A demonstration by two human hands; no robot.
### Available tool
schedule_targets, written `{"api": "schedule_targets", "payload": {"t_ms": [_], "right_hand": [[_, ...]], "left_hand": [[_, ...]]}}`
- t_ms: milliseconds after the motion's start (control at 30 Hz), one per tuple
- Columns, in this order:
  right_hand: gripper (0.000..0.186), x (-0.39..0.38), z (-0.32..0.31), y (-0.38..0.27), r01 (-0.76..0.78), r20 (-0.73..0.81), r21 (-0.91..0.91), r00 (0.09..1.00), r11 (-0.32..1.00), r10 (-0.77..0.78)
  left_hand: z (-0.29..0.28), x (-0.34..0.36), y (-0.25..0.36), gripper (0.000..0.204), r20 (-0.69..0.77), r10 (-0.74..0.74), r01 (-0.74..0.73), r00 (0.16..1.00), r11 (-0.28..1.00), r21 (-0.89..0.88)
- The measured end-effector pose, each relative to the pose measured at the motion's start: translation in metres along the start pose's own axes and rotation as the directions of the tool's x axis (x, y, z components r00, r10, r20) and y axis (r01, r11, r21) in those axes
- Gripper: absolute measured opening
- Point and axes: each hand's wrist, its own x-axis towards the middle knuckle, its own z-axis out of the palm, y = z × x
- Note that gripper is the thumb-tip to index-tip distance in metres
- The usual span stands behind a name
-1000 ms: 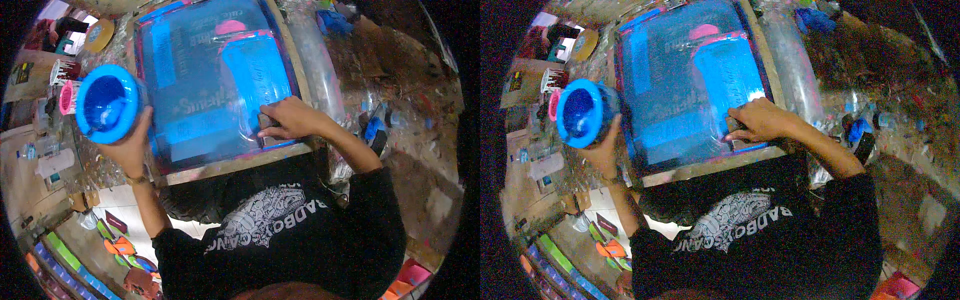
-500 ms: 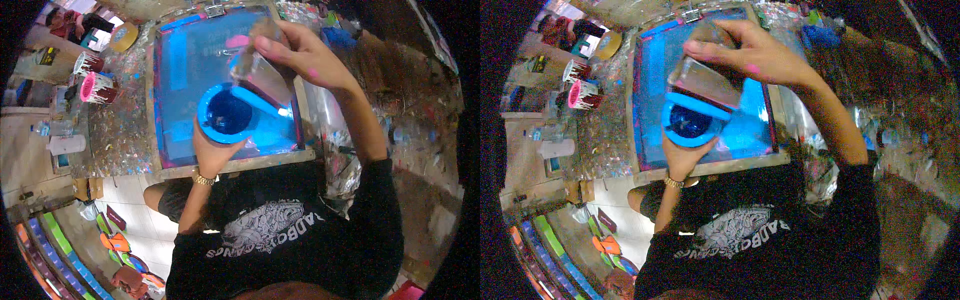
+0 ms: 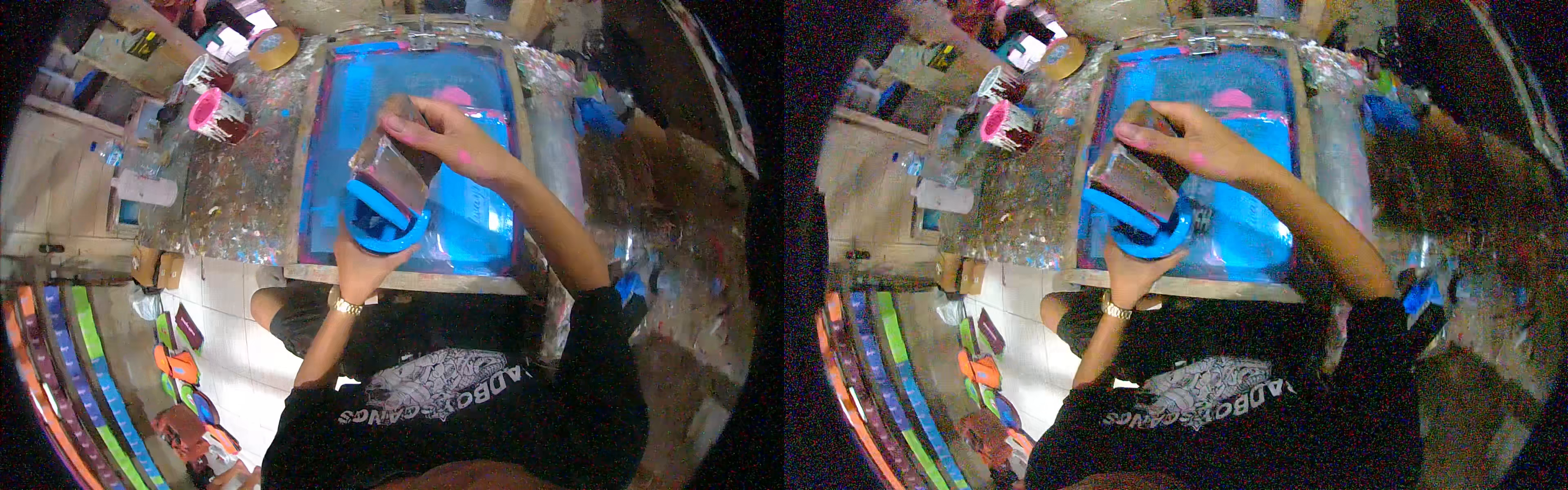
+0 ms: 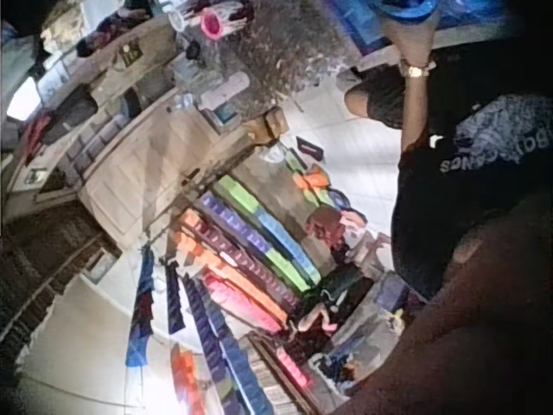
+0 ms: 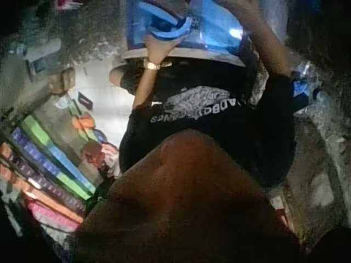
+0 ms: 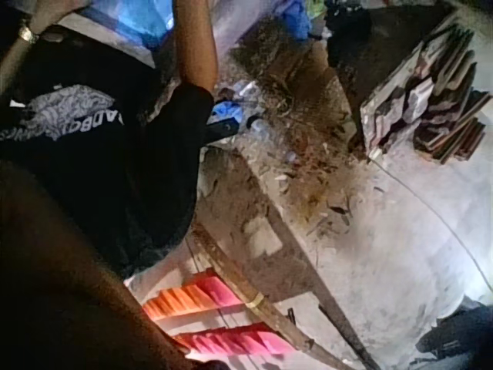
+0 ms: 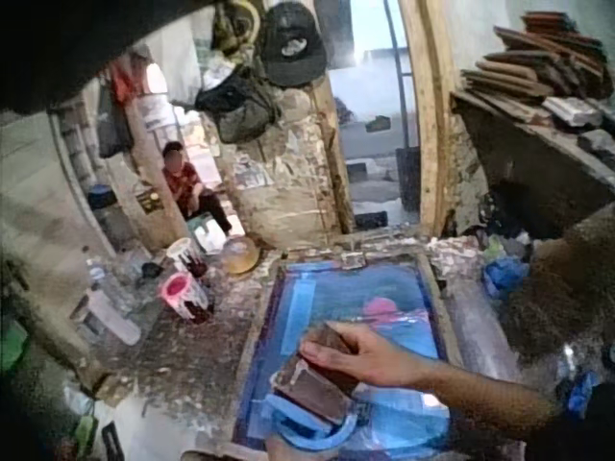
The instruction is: The person screen prints onto a sheet using a screen and a squeegee, then scrapes ink off the squeegee into a container. Afterward, the person pours liquid from a bottle onto a cloth and wipes the screen clean.
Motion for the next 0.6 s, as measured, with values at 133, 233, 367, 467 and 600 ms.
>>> {"api": "schedule_targets", "payload": {"t_ms": [133, 233, 367, 467, 600], "right_hand": [[0.037, 0.013, 0.005, 0.003, -0.020, -0.012, 0.043, 1.000, 0.999, 0.021], [0.038, 0.027, -0.006, 0.012, -0.033, 0.021, 0.093, 0.999, 0.995, 0.031], [0.048, 0.047, -0.005, -0.008, -0.052, 0.111, -0.036, 0.992, 0.998, 0.056], [0.052, 0.072, -0.006, -0.003, -0.002, 0.190, 0.007, 0.982, 1.000, 0.001], [0.050, 0.089, 0.004, 0.017, 0.148, 0.116, 0.019, 0.982, 0.989, -0.149]], "left_hand": [[-0.022, 0.001, 0.001, 0.096, 0.131, -0.021, 0.006, 0.991, 0.994, 0.110], [-0.065, 0.014, 0.003, 0.089, 0.237, 0.131, -0.201, 0.963, 0.932, 0.303], [-0.117, 0.078, 0.033, 0.055, -0.068, 0.390, -0.337, 0.918, 0.860, 0.384], [-0.104, 0.122, 0.086, 0.041, 0.024, 0.297, -0.278, 0.955, 0.916, -0.290], [-0.060, 0.161, 0.046, 0.048, -0.198, 0.580, -0.608, 0.790, 0.700, -0.375]]}}
